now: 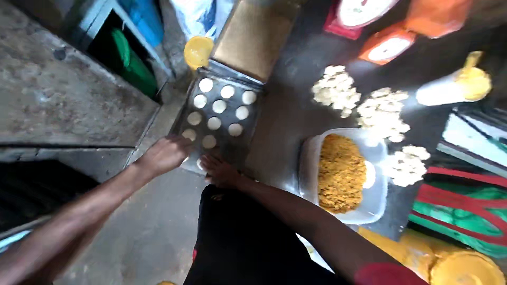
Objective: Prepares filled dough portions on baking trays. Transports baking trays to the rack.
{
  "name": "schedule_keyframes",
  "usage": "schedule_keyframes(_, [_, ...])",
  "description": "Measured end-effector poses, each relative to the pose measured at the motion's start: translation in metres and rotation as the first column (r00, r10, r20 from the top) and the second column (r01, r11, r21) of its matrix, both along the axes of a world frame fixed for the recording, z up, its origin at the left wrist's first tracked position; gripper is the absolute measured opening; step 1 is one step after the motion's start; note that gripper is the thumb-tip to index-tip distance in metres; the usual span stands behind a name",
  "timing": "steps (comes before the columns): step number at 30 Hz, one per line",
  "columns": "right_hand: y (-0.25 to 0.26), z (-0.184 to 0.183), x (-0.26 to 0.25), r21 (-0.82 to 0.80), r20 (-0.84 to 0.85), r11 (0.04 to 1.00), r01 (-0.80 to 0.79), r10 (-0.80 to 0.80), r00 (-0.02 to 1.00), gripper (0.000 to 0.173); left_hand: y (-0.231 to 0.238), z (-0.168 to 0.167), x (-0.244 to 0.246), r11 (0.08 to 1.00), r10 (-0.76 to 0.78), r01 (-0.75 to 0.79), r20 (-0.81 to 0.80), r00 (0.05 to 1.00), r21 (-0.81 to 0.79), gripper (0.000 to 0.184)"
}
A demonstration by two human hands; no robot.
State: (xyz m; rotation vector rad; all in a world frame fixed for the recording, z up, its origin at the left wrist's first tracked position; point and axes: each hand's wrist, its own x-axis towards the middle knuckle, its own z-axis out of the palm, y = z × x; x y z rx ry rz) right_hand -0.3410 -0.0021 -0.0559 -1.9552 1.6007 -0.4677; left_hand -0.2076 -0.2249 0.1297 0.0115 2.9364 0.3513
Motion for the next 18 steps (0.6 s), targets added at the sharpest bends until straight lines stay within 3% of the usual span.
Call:
schedule_keyframes(2, [0.000, 0.030, -0.028, 0.118, 0.230, 0.991, 0.055, -0.082, 0.970, 0.052, 0.022, -0.008, -0.028, 0.979, 0.189, -0.174, -0.148, 0.971, 0.107, 0.019])
schedule_keyframes(4, [0.014, 0.073, -0.070, 0.144, 0.362, 0.956, 0.256, -0.292, 0.885, 0.039, 0.056, -0.028, -0.036, 0.851, 0.496, -0.425, -0.205, 0.844, 0.310, 0.025])
schedule_keyframes(7, [0.055, 0.111, -0.173, 0.122, 0.393, 0.818, 0.562, -0.560, 0.730, 0.031, 0.121, -0.069, -0.028, 0.545, 0.814, -0.686, -0.108, 0.571, 0.482, 0.025])
schedule_keyframes(9, [0.083, 0.119, -0.254, 0.158, 0.262, 0.680, 0.716, -0.728, 0.634, 0.031, 0.166, -0.085, -0.023, 0.446, 0.868, -0.760, -0.021, 0.497, 0.472, 0.023])
schedule_keyframes(11, [0.101, 0.121, -0.334, 0.166, 0.058, 0.577, 0.800, -0.815, 0.576, 0.033, 0.196, -0.087, -0.031, 0.448, 0.852, -0.766, 0.039, 0.522, 0.461, 0.023])
schedule_keyframes(12, [0.103, 0.110, -0.372, 0.103, -0.061, 0.574, 0.813, -0.812, 0.581, 0.031, 0.204, -0.084, -0.038, 0.487, 0.825, -0.742, 0.036, 0.564, 0.460, 0.023])
schedule_keyframes(15, [0.086, 0.080, -0.460, 0.034, -0.364, 0.677, 0.735, -0.677, 0.640, 0.041, 0.201, -0.068, -0.078, 0.589, 0.754, -0.665, -0.017, 0.656, 0.460, 0.020])
schedule_keyframes(16, [0.080, 0.069, -0.480, 0.027, -0.413, 0.731, 0.682, -0.613, 0.673, 0.047, 0.197, -0.058, -0.094, 0.623, 0.736, -0.648, -0.048, 0.676, 0.438, 0.021])
schedule_keyframes(18, [0.070, 0.049, -0.507, 0.034, -0.471, 0.799, 0.600, -0.517, 0.715, 0.043, 0.188, -0.041, -0.124, 0.698, 0.688, -0.604, -0.125, 0.715, 0.384, 0.022])
